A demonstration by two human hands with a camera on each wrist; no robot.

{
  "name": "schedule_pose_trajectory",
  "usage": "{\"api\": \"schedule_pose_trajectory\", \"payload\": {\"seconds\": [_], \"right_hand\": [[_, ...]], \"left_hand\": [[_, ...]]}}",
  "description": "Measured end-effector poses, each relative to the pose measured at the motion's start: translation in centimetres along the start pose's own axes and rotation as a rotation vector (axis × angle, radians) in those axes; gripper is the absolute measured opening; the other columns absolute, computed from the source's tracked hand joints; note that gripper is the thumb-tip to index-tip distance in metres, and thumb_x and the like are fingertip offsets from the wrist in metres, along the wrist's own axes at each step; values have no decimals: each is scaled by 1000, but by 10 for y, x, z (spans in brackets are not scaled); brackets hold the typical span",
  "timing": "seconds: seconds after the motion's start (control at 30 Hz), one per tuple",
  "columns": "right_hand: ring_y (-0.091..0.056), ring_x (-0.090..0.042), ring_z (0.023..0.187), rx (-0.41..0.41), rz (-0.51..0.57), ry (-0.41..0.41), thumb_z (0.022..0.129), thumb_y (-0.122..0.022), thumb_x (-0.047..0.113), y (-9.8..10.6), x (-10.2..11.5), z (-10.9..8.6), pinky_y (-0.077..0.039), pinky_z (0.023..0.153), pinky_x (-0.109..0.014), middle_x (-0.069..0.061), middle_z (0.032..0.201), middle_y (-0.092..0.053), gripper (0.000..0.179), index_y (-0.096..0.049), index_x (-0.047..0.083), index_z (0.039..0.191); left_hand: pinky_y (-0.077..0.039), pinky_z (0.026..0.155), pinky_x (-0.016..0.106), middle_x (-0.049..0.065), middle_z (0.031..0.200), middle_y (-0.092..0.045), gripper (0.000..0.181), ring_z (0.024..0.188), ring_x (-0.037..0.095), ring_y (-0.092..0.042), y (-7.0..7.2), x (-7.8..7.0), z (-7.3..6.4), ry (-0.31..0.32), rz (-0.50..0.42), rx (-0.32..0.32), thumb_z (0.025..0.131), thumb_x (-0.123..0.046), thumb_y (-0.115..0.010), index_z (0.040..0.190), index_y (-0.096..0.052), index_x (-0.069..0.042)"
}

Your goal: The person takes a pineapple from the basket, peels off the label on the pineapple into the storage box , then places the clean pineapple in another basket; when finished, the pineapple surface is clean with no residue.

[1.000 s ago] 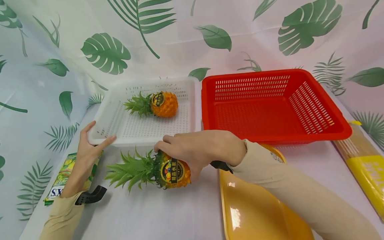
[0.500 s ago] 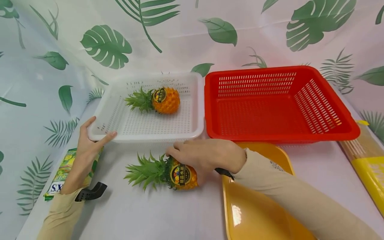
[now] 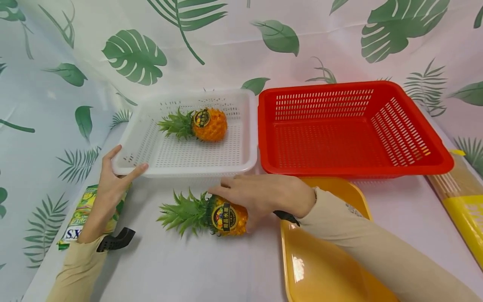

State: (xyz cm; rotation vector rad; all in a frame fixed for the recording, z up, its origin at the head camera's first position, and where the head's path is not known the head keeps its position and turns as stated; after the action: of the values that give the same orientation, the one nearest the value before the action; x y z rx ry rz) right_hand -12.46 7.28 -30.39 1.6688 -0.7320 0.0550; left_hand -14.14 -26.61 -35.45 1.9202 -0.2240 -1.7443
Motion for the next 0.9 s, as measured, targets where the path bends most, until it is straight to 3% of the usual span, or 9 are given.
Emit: {"api": "schedule_pose_trajectory", "payload": {"seconds": [0.1,0.17,0.3,0.4,0.5,0.57,0.67,0.77,0.9], "right_hand": [[-49,-25,131,3,12,-4,80,-93,28,-1,-1,-1,-47,110,-43,-8,148,-46,101,-36,6,160],[-49,-24,129,7,24,-7,80,-93,28,-3,0,-1,-48,110,-42,-8,147,-47,101,-35,7,160],[-49,-23,130,15,44,-20,80,-93,28,-4,-1,-2,-48,110,-42,-6,148,-46,102,-34,9,161],[-48,-24,132,13,47,-29,80,-93,28,-2,-2,-4,-49,109,-42,-7,152,-44,103,-33,9,162],[-47,-25,133,23,62,-45,80,-93,28,-1,-4,-6,-49,108,-42,-8,155,-41,105,-31,9,163],[-47,-26,134,24,79,-59,80,-93,28,-1,-5,-7,-50,108,-43,-8,155,-41,106,-31,9,164],[-47,-25,133,27,99,-80,80,-93,27,-1,-6,-9,-50,108,-44,-7,153,-43,106,-30,9,164],[-48,-23,131,20,103,-85,81,-93,26,0,-6,-10,-50,108,-43,-7,151,-44,104,-31,9,163],[-51,-22,129,-11,99,-68,84,-90,25,2,-3,-12,-51,107,-42,-7,153,-45,97,-35,9,162]], "left_hand": [[-36,110,57,26,158,-24,105,135,38,-37,2,-9,-9,-102,128,-93,88,-41,-85,165,-21,-8],[-32,113,60,28,156,-24,105,138,41,-32,3,-18,-19,-229,211,-193,84,-42,-89,161,-30,-2],[-31,116,57,32,150,-33,95,141,45,-31,-1,-43,-43,-625,254,-310,87,-51,-83,152,-41,5],[-36,117,49,32,142,-45,86,133,45,-43,-15,-64,-61,-925,248,-188,94,-59,-71,145,-48,8],[-44,113,45,26,138,-53,78,127,40,-54,-38,-74,-79,-1125,330,75,99,-61,-63,141,-54,5],[-48,108,48,22,140,-54,76,126,36,-56,-54,-74,-88,-1190,415,258,98,-60,-65,142,-54,1],[-49,108,49,18,143,-52,79,128,33,-56,-73,-67,-94,-1194,549,421,92,-55,-77,147,-51,-5],[-50,106,48,18,140,-53,83,126,32,-57,-83,-60,-95,-1181,623,447,85,-45,-87,147,-51,-4],[-53,102,47,17,135,-58,75,122,32,-60,-87,-56,-93,-1172,620,420,87,-37,-87,145,-53,-3]]}}
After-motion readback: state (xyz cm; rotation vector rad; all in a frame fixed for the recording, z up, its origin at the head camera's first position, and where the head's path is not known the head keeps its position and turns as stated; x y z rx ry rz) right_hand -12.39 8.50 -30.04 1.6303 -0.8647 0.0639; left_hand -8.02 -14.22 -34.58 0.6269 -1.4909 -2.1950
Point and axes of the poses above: each hand's wrist, its own z-axis towards the middle knuckle, its own y-axis out of the back of the hand, x = y × z, the point moved 4 cm from there along z, towards the middle knuckle
